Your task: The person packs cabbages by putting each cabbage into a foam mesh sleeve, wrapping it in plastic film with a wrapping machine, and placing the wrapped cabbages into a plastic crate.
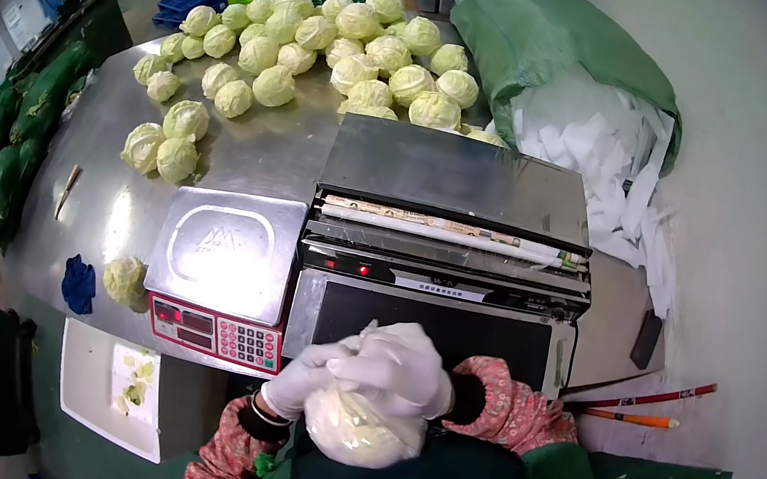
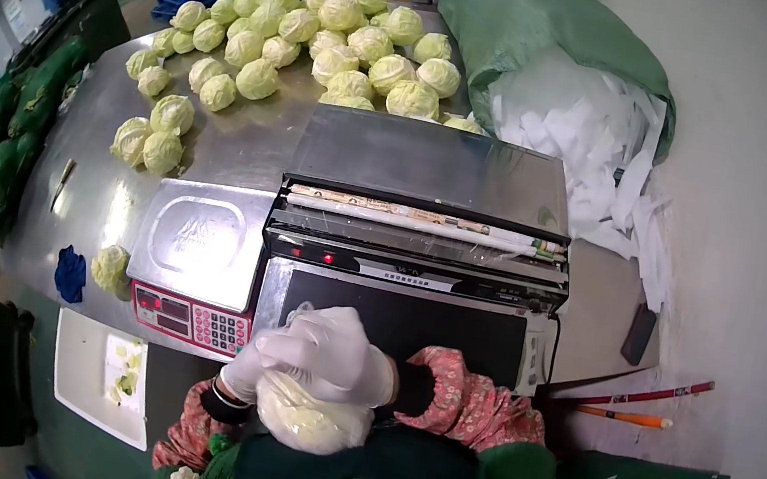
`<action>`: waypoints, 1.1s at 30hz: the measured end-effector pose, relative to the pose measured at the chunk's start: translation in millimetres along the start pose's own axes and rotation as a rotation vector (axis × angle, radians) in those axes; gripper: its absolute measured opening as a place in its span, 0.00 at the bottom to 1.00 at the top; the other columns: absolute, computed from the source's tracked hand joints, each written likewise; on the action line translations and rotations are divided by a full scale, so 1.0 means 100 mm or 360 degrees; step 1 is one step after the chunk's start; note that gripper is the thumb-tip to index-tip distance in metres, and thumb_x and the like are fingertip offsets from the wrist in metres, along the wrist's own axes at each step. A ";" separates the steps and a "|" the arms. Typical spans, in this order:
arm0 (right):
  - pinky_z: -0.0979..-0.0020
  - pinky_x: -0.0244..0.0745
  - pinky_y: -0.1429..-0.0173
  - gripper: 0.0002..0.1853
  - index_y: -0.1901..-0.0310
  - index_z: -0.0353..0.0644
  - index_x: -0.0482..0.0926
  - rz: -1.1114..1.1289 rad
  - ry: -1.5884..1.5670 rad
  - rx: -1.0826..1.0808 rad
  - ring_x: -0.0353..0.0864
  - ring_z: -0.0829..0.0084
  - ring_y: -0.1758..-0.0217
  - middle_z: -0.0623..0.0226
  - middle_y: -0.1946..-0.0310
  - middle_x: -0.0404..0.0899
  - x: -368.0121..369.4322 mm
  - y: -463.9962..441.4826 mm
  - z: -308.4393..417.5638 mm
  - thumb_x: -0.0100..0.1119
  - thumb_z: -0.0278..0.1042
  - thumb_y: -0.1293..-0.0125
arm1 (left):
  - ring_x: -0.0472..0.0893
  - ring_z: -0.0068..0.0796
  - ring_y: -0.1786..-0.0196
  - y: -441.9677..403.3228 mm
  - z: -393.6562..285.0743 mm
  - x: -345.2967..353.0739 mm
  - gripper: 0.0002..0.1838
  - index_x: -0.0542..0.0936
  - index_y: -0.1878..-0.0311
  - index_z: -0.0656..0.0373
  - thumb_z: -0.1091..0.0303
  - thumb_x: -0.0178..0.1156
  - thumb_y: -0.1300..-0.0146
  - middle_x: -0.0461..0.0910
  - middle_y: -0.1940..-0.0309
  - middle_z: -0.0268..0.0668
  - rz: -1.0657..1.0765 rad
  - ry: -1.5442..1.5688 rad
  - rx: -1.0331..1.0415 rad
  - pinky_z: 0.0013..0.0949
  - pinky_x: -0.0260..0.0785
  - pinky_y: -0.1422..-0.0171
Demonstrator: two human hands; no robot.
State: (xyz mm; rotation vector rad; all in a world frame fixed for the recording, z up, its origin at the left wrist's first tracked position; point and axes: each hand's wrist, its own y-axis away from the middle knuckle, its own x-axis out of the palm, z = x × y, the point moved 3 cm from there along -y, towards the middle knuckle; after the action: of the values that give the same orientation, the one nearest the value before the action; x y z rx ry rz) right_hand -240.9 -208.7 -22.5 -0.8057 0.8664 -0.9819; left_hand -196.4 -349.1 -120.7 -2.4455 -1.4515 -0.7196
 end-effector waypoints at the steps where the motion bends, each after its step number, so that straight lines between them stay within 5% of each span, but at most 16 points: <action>1: 0.70 0.68 0.76 0.15 0.58 0.44 0.80 0.0160 0.0202 -0.0095 0.76 0.69 0.80 0.72 0.80 0.75 -0.04 -0.06 0.02 0.67 0.27 0.50 | 0.72 0.29 0.40 0.02 0.06 -0.07 0.16 0.81 0.56 0.61 0.55 0.59 0.31 0.74 0.46 0.39 0.0015 0.0002 -0.0007 0.31 0.64 0.37; 4: 0.71 0.63 0.79 0.19 0.57 0.47 0.81 -0.0006 0.0492 -0.0167 0.74 0.71 0.80 0.73 0.80 0.71 -0.14 -0.29 0.04 0.69 0.45 0.50 | 0.68 0.30 0.35 0.01 0.23 -0.17 0.16 0.80 0.46 0.59 0.59 0.60 0.31 0.72 0.40 0.39 0.0275 -0.0117 -0.0325 0.33 0.63 0.34; 6: 0.73 0.62 0.79 0.15 0.58 0.47 0.82 0.0179 0.0434 -0.0106 0.74 0.71 0.81 0.73 0.79 0.72 -0.04 -0.26 -0.05 0.67 0.37 0.50 | 0.66 0.32 0.32 -0.03 0.03 0.02 0.23 0.70 0.34 0.58 0.63 0.58 0.30 0.68 0.36 0.38 0.0621 -0.0478 -0.0332 0.33 0.61 0.31; 8: 0.72 0.65 0.74 0.11 0.65 0.47 0.83 0.0497 0.0514 0.0158 0.77 0.71 0.73 0.71 0.73 0.76 0.21 -0.07 -0.02 0.65 0.31 0.54 | 0.64 0.35 0.29 0.02 0.35 -0.15 0.31 0.60 0.28 0.57 0.67 0.57 0.31 0.64 0.33 0.39 0.0701 0.0068 -0.0417 0.33 0.60 0.29; 9: 0.70 0.68 0.66 0.09 0.66 0.47 0.82 0.0567 0.0542 0.0308 0.77 0.70 0.65 0.70 0.68 0.78 0.23 0.04 -0.05 0.65 0.31 0.52 | 0.64 0.36 0.29 0.01 0.37 -0.17 0.32 0.58 0.27 0.57 0.67 0.57 0.32 0.63 0.32 0.40 0.0737 -0.0516 -0.0222 0.33 0.60 0.28; 14: 0.63 0.59 0.32 0.03 0.69 0.41 0.80 0.0761 -0.0609 0.1182 0.63 0.60 0.31 0.61 0.40 0.72 0.36 0.47 -0.02 0.59 0.27 0.38 | 0.68 0.39 0.32 0.06 0.27 -0.02 0.31 0.65 0.34 0.62 0.72 0.62 0.40 0.63 0.34 0.43 0.0141 -0.0939 0.0466 0.40 0.63 0.29; 16: 0.67 0.55 0.28 0.07 0.58 0.38 0.79 0.0710 -0.0777 0.1386 0.66 0.64 0.36 0.59 0.39 0.69 0.31 0.62 0.10 0.52 0.26 0.33 | 0.69 0.40 0.34 0.06 0.48 -0.07 0.24 0.64 0.33 0.56 0.69 0.50 0.31 0.68 0.37 0.43 -0.0463 0.0669 -0.0006 0.41 0.63 0.29; 20: 0.66 0.52 0.24 0.19 0.36 0.37 0.67 0.0648 -0.1400 0.2038 0.53 0.67 0.23 0.57 0.29 0.59 0.18 1.18 0.37 0.44 0.31 0.26 | 0.66 0.37 0.32 0.06 -0.12 0.01 0.25 0.66 0.35 0.65 0.72 0.50 0.36 0.66 0.35 0.44 -0.0954 -0.0018 0.0738 0.42 0.57 0.28; 22: 0.70 0.57 0.29 0.17 0.43 0.36 0.73 0.0753 -0.1585 0.1636 0.65 0.71 0.32 0.61 0.38 0.70 0.11 1.36 0.50 0.47 0.34 0.28 | 0.63 0.36 0.29 0.02 -0.29 0.36 0.25 0.67 0.35 0.65 0.67 0.50 0.35 0.65 0.33 0.43 -0.0694 -0.0219 0.0780 0.44 0.49 0.25; 24: 0.69 0.56 0.27 0.16 0.45 0.39 0.76 -0.0748 -0.1942 0.1546 0.68 0.71 0.34 0.61 0.43 0.75 0.23 1.94 0.61 0.48 0.34 0.29 | 0.55 0.51 0.24 0.04 -0.18 1.02 0.28 0.73 0.37 0.58 0.47 0.48 0.31 0.66 0.33 0.48 0.1121 -0.1219 0.0684 0.48 0.40 0.22; 25: 0.69 0.56 0.27 0.15 0.46 0.40 0.77 -0.1240 -0.1965 0.1396 0.70 0.70 0.34 0.61 0.45 0.77 0.24 2.17 0.68 0.48 0.35 0.29 | 0.52 0.52 0.23 0.09 -0.03 1.10 0.32 0.73 0.37 0.57 0.41 0.46 0.31 0.66 0.32 0.48 0.1335 -0.1336 0.0622 0.51 0.36 0.21; 26: 0.68 0.57 0.27 0.15 0.45 0.40 0.76 -0.0931 -0.1844 0.1559 0.72 0.71 0.37 0.63 0.47 0.78 0.17 2.25 0.75 0.48 0.34 0.29 | 0.49 0.54 0.22 0.15 0.17 1.14 0.35 0.73 0.37 0.56 0.36 0.44 0.32 0.66 0.31 0.48 0.1561 -0.1448 0.0576 0.55 0.32 0.21; 27: 0.67 0.59 0.27 0.15 0.44 0.40 0.76 -0.0643 -0.1693 0.1723 0.74 0.72 0.39 0.66 0.49 0.79 0.06 2.33 0.85 0.47 0.33 0.29 | 0.50 0.54 0.23 0.18 0.33 1.16 0.36 0.73 0.37 0.57 0.34 0.45 0.33 0.69 0.34 0.49 0.1506 -0.1224 0.0465 0.55 0.33 0.21; 30: 0.65 0.60 0.26 0.18 0.39 0.38 0.69 -0.1181 -0.1607 0.1972 0.68 0.71 0.33 0.65 0.41 0.74 -0.07 2.21 1.68 0.44 0.39 0.24 | 0.58 0.49 0.26 0.32 0.52 1.26 0.43 0.69 0.35 0.62 0.32 0.56 0.40 0.64 0.32 0.50 0.1271 -0.0800 0.0106 0.49 0.41 0.21; 32: 0.66 0.52 0.23 0.31 0.30 0.37 0.57 -0.1637 -0.1805 0.1768 0.60 0.67 0.27 0.61 0.31 0.62 -0.14 2.29 2.19 0.50 0.47 0.26 | 0.65 0.45 0.29 0.52 0.84 1.29 0.46 0.63 0.31 0.60 0.32 0.58 0.41 0.64 0.32 0.46 0.0816 -0.0361 -0.0317 0.46 0.57 0.26; 33: 0.64 0.46 0.22 0.42 0.27 0.37 0.48 -0.1261 -0.1175 0.1744 0.51 0.66 0.23 0.60 0.27 0.52 -0.25 2.36 2.31 0.54 0.55 0.31 | 0.66 0.44 0.30 0.56 1.24 1.21 0.46 0.62 0.31 0.60 0.33 0.57 0.40 0.64 0.32 0.45 0.0519 0.0039 -0.0529 0.46 0.59 0.27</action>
State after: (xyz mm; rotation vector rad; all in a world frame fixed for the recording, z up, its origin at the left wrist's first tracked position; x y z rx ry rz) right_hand 39.4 -65.0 -123.3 -0.4373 -0.6974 -1.4628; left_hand -62.6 -233.1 -161.9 -2.8111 -0.9474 -0.9733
